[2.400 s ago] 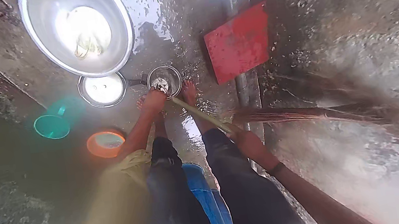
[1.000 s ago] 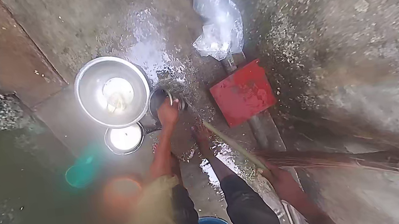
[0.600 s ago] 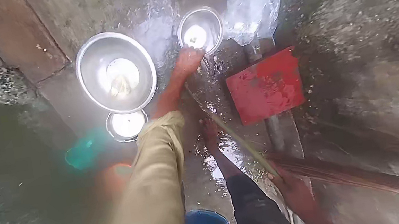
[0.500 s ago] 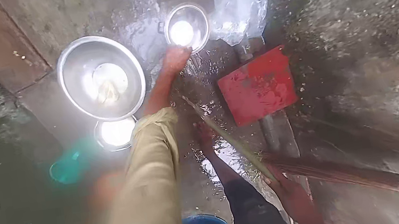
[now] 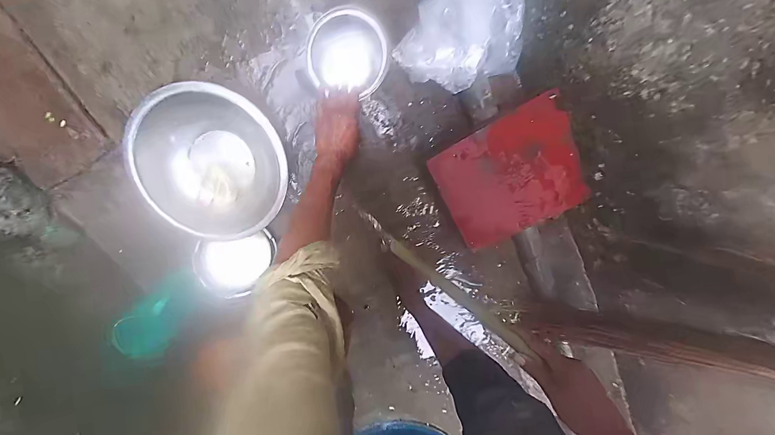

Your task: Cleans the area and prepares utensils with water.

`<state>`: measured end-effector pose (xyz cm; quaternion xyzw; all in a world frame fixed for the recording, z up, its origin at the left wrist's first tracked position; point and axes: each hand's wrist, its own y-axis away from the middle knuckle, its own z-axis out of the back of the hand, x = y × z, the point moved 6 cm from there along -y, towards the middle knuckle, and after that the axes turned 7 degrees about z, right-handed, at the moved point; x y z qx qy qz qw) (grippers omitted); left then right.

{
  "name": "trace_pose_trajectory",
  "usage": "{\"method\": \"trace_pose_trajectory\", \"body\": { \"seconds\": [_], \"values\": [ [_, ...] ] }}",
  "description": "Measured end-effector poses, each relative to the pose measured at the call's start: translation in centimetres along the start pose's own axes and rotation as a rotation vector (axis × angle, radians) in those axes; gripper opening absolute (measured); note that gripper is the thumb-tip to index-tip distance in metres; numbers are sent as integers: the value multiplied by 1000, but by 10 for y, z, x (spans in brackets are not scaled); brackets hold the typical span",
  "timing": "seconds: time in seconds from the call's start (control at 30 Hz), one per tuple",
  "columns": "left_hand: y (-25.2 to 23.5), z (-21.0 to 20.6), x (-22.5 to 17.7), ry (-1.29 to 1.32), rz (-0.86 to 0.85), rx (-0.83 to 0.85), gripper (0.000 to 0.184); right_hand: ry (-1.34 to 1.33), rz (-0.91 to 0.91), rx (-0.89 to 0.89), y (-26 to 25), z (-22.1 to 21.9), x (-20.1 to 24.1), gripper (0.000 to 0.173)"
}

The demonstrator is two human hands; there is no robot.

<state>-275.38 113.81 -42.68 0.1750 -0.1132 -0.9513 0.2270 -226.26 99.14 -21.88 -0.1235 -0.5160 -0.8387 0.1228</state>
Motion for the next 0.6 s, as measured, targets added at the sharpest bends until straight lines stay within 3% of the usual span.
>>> {"method": "trace_pose_trajectory", "body": {
  "seconds": [0.17, 0.23, 0.3, 0.37, 0.43, 0.5, 0.53, 0.6],
  "values": [
    [71, 22, 37, 182, 167, -233, 47, -29, 49, 45, -4, -10, -1, 55],
    [109, 23, 78, 201, 437, -277, 50, -32, 81, 80, -6, -14, -1, 58],
    [140, 19, 141, 184, 756, -295, 66, -22, 109, 131, -14, -19, 5, 58],
    [165, 3, 208, 119, 943, -239, 89, -7, 140, 191, -17, -28, 12, 55],
    [181, -17, 258, 42, 1015, -34, 101, 8, 195, 230, -23, -39, 19, 54],
    [194, -31, 284, -44, 1026, 224, 78, 5, 211, 260, -28, -47, 23, 54],
    [200, -32, 291, -61, 1016, 302, 57, -2, 210, 264, -30, -50, 24, 54],
    [208, -30, 293, -92, 967, 370, 32, -11, 206, 255, -31, -52, 25, 53]
  ]
}}
